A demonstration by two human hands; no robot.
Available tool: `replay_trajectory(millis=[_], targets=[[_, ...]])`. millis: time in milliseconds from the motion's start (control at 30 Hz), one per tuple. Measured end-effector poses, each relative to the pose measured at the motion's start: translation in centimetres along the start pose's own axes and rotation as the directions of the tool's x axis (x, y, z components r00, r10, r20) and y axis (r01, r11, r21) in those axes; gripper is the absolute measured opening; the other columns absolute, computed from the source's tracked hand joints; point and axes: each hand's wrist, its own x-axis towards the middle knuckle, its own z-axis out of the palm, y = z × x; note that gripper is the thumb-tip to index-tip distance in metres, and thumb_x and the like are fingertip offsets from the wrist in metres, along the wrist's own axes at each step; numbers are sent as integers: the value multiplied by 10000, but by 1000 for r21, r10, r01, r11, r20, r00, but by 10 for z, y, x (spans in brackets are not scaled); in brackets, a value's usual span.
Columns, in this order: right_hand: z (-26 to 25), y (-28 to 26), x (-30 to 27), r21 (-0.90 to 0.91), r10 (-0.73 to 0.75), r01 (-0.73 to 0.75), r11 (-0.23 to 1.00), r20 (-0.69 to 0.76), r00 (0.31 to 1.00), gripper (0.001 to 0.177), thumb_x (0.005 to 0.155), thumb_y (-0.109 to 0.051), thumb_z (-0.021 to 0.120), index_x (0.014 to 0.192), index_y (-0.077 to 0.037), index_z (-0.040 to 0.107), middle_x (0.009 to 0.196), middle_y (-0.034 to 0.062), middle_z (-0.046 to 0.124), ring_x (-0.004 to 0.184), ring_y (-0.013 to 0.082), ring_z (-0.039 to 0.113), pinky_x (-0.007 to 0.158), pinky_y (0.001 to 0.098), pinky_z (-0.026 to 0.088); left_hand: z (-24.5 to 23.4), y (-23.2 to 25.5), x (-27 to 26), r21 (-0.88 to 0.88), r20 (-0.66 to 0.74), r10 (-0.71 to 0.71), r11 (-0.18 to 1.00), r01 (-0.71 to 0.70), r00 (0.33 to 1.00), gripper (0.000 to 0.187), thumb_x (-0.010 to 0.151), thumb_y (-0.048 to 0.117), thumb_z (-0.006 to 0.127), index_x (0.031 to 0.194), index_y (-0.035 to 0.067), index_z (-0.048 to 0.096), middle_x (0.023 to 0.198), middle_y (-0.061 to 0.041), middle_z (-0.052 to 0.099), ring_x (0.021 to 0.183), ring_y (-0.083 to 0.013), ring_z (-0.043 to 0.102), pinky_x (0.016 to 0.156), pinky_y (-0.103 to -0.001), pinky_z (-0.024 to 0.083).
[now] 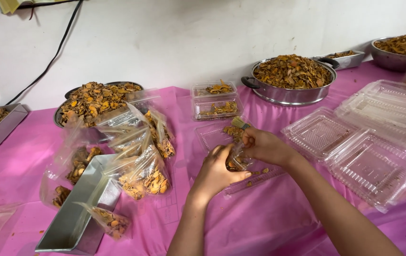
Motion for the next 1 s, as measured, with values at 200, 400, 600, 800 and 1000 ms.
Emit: replay_trajectory(millis=[200, 400, 600, 800, 1000], targets=[[-8, -35, -19, 251, -40, 19, 968, 81, 996, 398, 709, -69, 890, 1048, -28, 686, 861, 72, 688, 790, 194, 703, 688, 316, 561, -1, -7, 4, -187, -38, -12, 982, 5, 999, 952, 581, 471, 884, 1388, 74, 573, 1247, -144, 639, 1232, -360, 614, 1028, -453, 491], [-13, -48, -21, 300, -15, -35, 953, 163, 987, 511, 732, -45, 844, 1199, -18, 638, 992, 122, 697, 878, 226, 716, 725, 322, 564, 22, -11, 3, -9, -278, 193, 979, -203, 941, 909, 526, 405, 882, 1349, 135, 607, 1172, -83, 648, 1129, -318, 648, 907, -484, 526], [-15, -80, -31, -196, 104, -69, 978, 175, 979, 679, 657, -306, 837, 1300, -186, 652, 1169, 74, 735, 1214, 273, 676, 1016, 397, 530, 42, -16, 1, 141, -332, 250, 966, -215, 909, 849, 547, 376, 860, 1329, 143, 625, 1153, -56, 638, 1098, -296, 638, 878, -464, 505], [-20, -91, -30, -211, 11, 39, 977, 232, 973, 554, 782, -356, 794, 1289, -171, 672, 1108, 95, 789, 1065, 305, 748, 894, 434, 598, 17, -15, 2, -167, -207, 108, 975, -144, 972, 782, 582, 335, 871, 1296, 100, 656, 1093, -124, 669, 1067, -345, 662, 894, -443, 525], [-33, -43, -29, 138, 44, -38, 990, -37, 998, 403, 833, -250, 789, 1190, -91, 692, 1003, 115, 797, 767, 203, 706, 541, 293, 574, -18, -19, 1, -182, -137, -190, 969, 164, 972, 937, 606, 567, 877, 1366, 86, 617, 1179, -150, 668, 1136, -347, 666, 967, -445, 535]])
